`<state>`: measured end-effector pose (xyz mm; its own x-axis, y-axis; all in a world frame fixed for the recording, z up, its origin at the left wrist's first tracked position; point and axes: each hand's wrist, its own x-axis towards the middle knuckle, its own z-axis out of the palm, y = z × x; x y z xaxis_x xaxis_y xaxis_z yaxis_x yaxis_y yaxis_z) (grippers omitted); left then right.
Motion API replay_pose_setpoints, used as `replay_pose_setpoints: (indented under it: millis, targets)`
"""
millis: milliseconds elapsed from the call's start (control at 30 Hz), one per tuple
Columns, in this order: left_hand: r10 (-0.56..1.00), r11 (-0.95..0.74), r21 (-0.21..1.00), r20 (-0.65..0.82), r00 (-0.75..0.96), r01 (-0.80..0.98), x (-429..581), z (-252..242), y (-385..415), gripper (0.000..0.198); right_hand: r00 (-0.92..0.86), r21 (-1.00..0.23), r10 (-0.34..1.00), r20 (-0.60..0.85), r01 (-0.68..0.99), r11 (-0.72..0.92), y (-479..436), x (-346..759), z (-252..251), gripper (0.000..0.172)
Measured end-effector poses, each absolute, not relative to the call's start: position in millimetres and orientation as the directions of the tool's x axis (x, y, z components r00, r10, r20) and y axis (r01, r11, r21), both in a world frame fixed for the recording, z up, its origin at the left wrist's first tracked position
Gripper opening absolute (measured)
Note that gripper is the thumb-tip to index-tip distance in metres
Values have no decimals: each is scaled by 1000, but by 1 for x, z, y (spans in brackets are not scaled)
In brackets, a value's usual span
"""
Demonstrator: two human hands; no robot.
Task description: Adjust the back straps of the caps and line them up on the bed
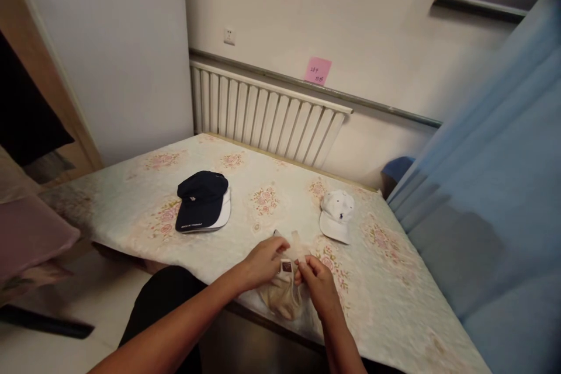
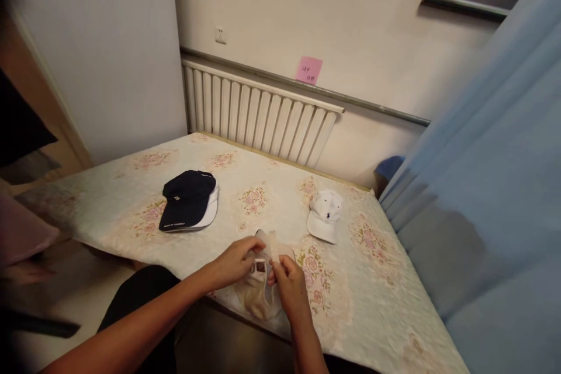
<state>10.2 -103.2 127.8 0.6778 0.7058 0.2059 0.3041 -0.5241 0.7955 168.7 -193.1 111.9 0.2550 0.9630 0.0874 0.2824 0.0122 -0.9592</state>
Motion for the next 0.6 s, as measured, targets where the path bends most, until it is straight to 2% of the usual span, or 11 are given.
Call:
replay_pose_setpoints:
  millis: [67,167,233,333,433,600]
  targets:
    - [710,-612,734,346,613,294,10,132,-109,42,236,-947,966,106,321,26,-193,164,114,29]
    - [566,-776,573,447,693,264,10,142,-118,44,204,-930,969,136,363,54,-192,159,119,28]
    - [491,-835,471,404,772,285,10,146,-120,33,194,-923,969,153,379,70,-192,156,122,27]
    - [483,-857,375,351,802,353,10,145,-117,8,182,-911,968,172,402,87,-193,154,125,25]
    - [487,-859,358,353,799,366,6,140,-110,12,143,-871,969,199,479,108,-194,156,122,25]
    - [530,-825,415,332,780,384,-7,133,-100,17,117,-819,973,201,565,102,-195,163,109,25]
